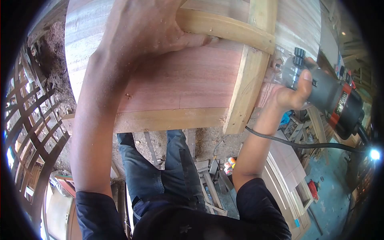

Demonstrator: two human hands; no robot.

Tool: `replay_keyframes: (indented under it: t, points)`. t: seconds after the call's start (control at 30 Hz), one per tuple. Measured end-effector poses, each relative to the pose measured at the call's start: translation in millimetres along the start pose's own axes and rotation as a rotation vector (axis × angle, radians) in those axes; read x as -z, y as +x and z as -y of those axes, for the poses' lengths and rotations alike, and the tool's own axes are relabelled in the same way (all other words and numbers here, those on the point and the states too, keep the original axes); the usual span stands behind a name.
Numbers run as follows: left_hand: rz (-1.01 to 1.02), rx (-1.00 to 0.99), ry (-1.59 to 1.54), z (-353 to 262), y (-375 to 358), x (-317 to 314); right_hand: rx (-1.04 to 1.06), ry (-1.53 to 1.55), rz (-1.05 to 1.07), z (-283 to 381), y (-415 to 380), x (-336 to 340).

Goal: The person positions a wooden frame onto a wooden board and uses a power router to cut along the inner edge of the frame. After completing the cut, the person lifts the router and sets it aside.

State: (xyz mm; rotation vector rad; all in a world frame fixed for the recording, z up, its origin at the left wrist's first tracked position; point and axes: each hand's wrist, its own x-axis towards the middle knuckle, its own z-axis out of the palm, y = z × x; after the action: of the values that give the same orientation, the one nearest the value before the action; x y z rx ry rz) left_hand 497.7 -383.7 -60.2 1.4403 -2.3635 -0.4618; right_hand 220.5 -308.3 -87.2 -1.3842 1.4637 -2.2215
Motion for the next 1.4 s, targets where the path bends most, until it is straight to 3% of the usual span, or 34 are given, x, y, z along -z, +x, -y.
replay_keyframes:
  t: [0.07, 0.2, 0.47, 0.6, 1.07, 1.4]
  points:
    - [-0.043, -0.091, -0.061, 12.7, 6.8, -10.5, -0.025, 0.002, 0.012, -1.4, 1.6, 1.8]
    - [0.054, 0.027, -0.011, 5.2, 3.0, -2.2, -0.031, 0.001, -0.01, -2.6, 3.5, -1.2]
    - [-0.029, -0.063, 0.006, 14.2, 5.1, -7.9, -0.018, -0.005, 0.01, -7.3, 9.5, -3.3]
    - [0.01, -0.006, 0.01, 8.5, 5.0, -3.4, -0.005, 0.003, 0.025, -8.3, 11.6, -6.8]
    - [-0.08, -0.128, -0.004, 19.9, 3.3, -11.0, -0.145, -0.012, 0.047, -29.5, 17.1, 2.5]
    - [-0.119, -0.125, 0.04, 18.7, -1.0, -12.6, -0.063, -0.064, 0.05, -32.5, 21.9, -4.6]
